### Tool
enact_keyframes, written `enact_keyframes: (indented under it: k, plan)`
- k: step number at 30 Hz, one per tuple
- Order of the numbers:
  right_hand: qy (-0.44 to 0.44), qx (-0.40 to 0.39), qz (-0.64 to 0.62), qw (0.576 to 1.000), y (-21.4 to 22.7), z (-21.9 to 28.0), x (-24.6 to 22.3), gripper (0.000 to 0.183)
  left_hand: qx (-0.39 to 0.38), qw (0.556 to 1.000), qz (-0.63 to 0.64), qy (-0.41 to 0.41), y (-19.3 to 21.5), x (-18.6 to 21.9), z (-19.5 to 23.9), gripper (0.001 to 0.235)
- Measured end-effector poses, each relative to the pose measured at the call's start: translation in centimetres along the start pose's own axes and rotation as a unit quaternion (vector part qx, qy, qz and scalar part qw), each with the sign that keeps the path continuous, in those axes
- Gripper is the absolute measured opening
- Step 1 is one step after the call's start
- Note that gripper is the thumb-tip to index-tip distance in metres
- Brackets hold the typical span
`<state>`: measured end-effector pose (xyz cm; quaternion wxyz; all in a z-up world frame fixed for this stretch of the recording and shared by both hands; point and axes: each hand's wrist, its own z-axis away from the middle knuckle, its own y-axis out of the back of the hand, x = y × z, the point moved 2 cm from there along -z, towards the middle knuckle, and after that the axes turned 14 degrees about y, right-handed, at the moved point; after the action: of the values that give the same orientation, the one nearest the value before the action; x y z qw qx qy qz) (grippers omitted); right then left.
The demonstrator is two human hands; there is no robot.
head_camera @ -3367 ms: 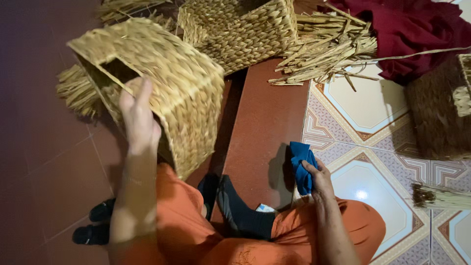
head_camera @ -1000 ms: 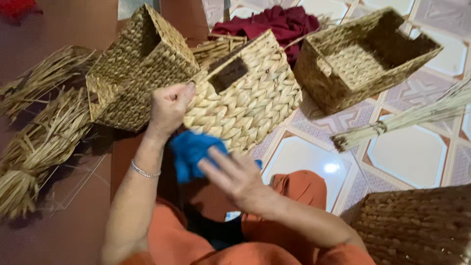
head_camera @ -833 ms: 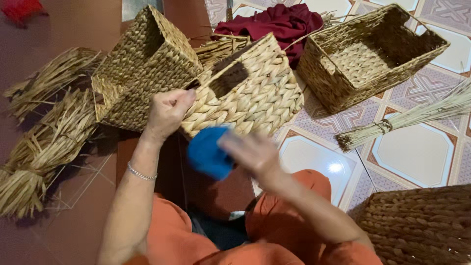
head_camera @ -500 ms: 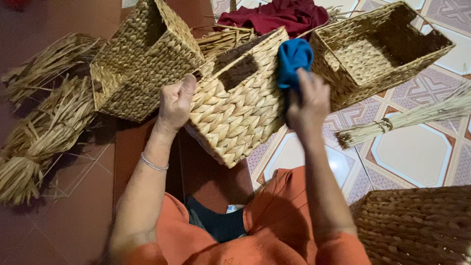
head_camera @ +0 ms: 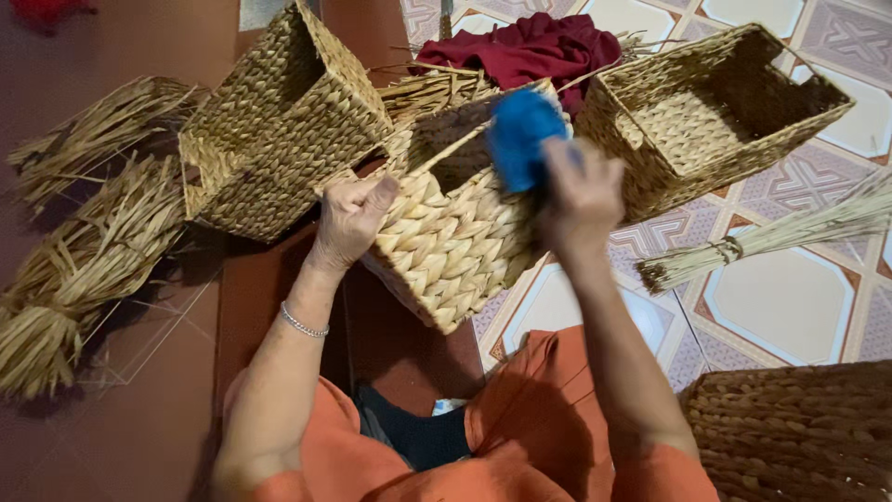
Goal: The person wipes the exterior and interior surfaces of a rectangular woven basket using a blue cloth. They rotate the basket to clean all sides and the inside, then place it back among other similar baskets.
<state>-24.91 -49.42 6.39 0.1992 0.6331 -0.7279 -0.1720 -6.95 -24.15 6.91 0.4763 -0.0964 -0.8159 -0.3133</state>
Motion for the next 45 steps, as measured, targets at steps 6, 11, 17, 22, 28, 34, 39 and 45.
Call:
enact_keyframes:
  k: [6, 11, 17, 22, 28, 34, 39, 45]
  plan:
    - [-0.078, 0.014, -0.070, 0.994, 0.8, -0.8, 1.4, 0.047, 0.078, 0.996, 0.015, 0.034, -1.0, -1.2, -0.1, 0.069]
    - [0.114, -0.017, -0.233, 0.966, 4.4, -0.7, -13.1, 0.049, 0.075, 0.992, 0.082, 0.062, 0.4, -0.9, -1.3, 0.059]
    - [0.186, -0.032, -0.284, 0.940, 6.0, 1.3, -14.9, 0.050, 0.065, 0.992, 0.061, 0.085, 2.4, 0.7, -2.3, 0.052]
    - [0.044, -0.017, -0.051, 0.998, 2.5, 1.3, -2.7, 0.032, 0.032, 0.995, 0.080, 0.040, 2.3, 1.3, -3.5, 0.048]
    - [-0.059, -0.046, -0.071, 0.995, 1.8, 0.7, -0.2, 0.039, 0.054, 0.994, 0.080, 0.047, 1.8, 1.1, -3.7, 0.052]
    - [0.159, -0.056, -0.296, 0.940, 6.3, 1.2, -15.2, 0.053, 0.081, 0.994, 0.042, 0.066, 2.1, 0.9, -3.3, 0.046]
    - [0.165, -0.065, -0.274, 0.945, 5.6, 1.4, -12.1, 0.052, 0.006, 0.995, 0.061, 0.073, 3.6, 1.3, -2.6, 0.045]
    - [-0.078, -0.011, -0.111, 0.991, 2.3, 2.0, 1.3, 0.040, -0.004, 0.994, 0.100, 0.049, 2.3, 0.2, -3.3, 0.060]
